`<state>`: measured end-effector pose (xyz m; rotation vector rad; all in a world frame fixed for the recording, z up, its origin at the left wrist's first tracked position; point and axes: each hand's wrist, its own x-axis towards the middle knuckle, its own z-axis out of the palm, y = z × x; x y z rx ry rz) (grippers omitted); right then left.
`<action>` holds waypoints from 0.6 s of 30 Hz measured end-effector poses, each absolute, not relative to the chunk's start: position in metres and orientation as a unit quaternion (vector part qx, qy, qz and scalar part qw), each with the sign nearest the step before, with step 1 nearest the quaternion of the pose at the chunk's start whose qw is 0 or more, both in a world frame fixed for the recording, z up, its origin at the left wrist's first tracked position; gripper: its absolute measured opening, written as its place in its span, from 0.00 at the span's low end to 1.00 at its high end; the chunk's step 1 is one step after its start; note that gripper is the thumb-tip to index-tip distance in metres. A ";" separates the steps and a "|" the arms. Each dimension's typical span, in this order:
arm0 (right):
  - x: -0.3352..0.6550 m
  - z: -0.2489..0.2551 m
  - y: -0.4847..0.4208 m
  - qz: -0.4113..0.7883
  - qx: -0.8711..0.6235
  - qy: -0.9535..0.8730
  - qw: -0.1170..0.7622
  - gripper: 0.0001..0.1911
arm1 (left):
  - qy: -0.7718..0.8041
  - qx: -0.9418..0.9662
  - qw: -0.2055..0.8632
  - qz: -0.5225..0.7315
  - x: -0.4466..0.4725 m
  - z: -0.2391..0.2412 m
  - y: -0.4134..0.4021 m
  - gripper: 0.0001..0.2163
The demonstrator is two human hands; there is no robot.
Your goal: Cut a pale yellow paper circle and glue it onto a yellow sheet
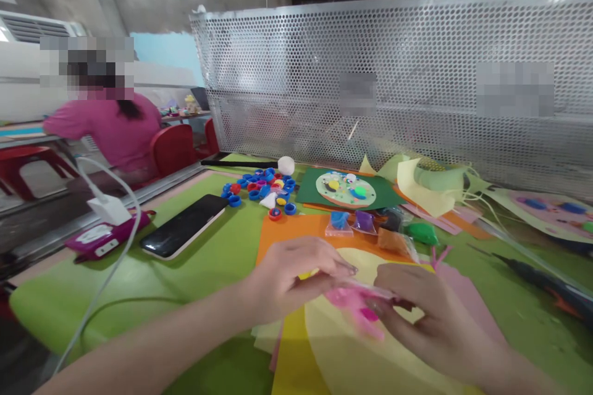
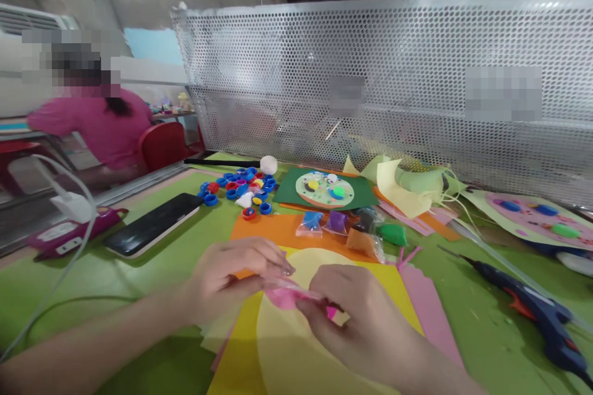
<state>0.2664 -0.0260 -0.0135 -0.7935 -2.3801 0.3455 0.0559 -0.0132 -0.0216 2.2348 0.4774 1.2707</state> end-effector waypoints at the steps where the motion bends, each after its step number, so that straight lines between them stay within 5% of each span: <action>1: 0.266 -0.013 -0.027 0.105 -0.281 -0.906 0.298 0.15 | 0.169 0.829 0.255 0.468 0.056 -0.022 -0.014 0.06; 11: 0.267 -0.010 -0.029 0.198 -0.256 -0.905 0.275 0.19 | 0.190 0.787 0.401 0.428 0.059 -0.022 -0.015 0.07; 18: 0.270 -0.010 -0.025 0.054 -0.255 -0.914 0.310 0.16 | 0.255 0.748 0.425 0.442 0.057 -0.018 -0.016 0.07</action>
